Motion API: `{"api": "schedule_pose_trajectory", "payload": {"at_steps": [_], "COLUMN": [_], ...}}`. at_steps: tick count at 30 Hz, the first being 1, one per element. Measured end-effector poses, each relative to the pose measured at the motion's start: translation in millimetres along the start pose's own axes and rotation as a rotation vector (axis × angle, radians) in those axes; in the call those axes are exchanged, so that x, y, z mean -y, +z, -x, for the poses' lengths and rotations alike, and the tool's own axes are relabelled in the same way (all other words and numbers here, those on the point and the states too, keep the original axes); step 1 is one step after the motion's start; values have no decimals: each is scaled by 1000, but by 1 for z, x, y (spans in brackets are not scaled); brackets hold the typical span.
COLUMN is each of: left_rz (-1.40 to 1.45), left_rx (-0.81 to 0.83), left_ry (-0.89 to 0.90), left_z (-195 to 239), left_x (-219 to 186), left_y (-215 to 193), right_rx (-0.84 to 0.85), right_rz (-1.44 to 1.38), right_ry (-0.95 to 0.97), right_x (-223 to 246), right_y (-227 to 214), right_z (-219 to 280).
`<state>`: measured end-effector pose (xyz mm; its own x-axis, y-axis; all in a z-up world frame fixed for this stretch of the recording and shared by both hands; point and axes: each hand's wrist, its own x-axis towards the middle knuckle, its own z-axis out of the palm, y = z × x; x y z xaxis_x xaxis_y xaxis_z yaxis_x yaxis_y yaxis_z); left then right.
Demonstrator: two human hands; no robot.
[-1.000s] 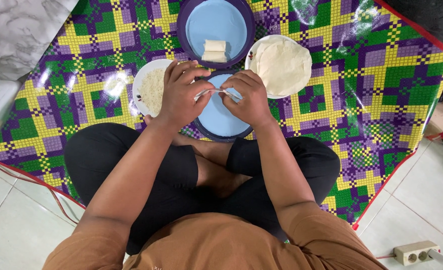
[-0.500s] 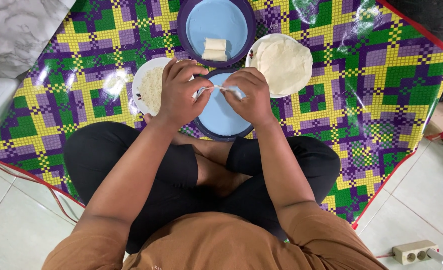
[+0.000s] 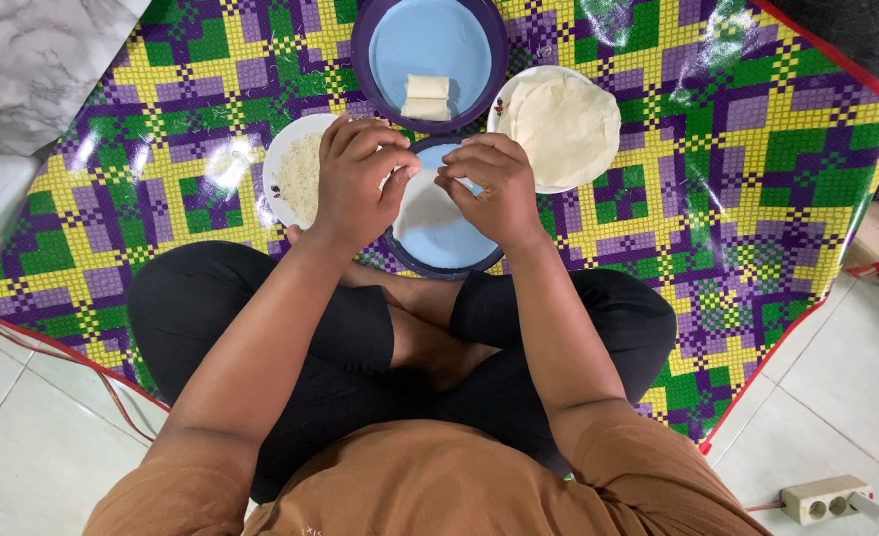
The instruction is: The person sits on a mat and wraps a white sheet around a rectangular block, then places the wrapped item on a plate. The person then picks up a small amount of white granular material from a bowl and places it onto a blue plate.
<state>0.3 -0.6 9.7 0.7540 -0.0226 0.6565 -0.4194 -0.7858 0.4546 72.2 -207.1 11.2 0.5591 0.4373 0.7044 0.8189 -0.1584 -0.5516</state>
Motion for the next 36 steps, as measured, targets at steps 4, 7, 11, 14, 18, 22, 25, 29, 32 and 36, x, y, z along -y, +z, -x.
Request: {"api": "schedule_pose_trajectory", "payload": {"at_steps": [4,7,11,14,18,22,25,29,32,36], "left_rz": [-10,-48,-88,-216,-358,-443,-433,-394,-402,-409], "left_rx": [45,93,199,417,831,863,923,893,903,910], "left_ry": [2,3,-75,-218,-489,-516,-543,-540,-535,-547], "left_z": [2,5,16,33,37,58,53,53,54,55], "left_x": [-1,0,10,26,30,45,40,39,41,44], "left_y": [0,3,12,26,33,60,62,67,67,74], "right_rx": [57,111,247,452,750,786,797,797,816,811], "right_rz": [108,153,276,357,474,462,427,392,408,414], "right_ry": [49,131,288,487,736,758,798,753,725,702], "right_x": [-3,-4,-14,-29,-64,-66,-65,-65,-53,-48], "right_y": [1,1,-2,1,18,32,37,36,35,37], "right_z": [5,7,19,32,61,61,60,59,50,49]}}
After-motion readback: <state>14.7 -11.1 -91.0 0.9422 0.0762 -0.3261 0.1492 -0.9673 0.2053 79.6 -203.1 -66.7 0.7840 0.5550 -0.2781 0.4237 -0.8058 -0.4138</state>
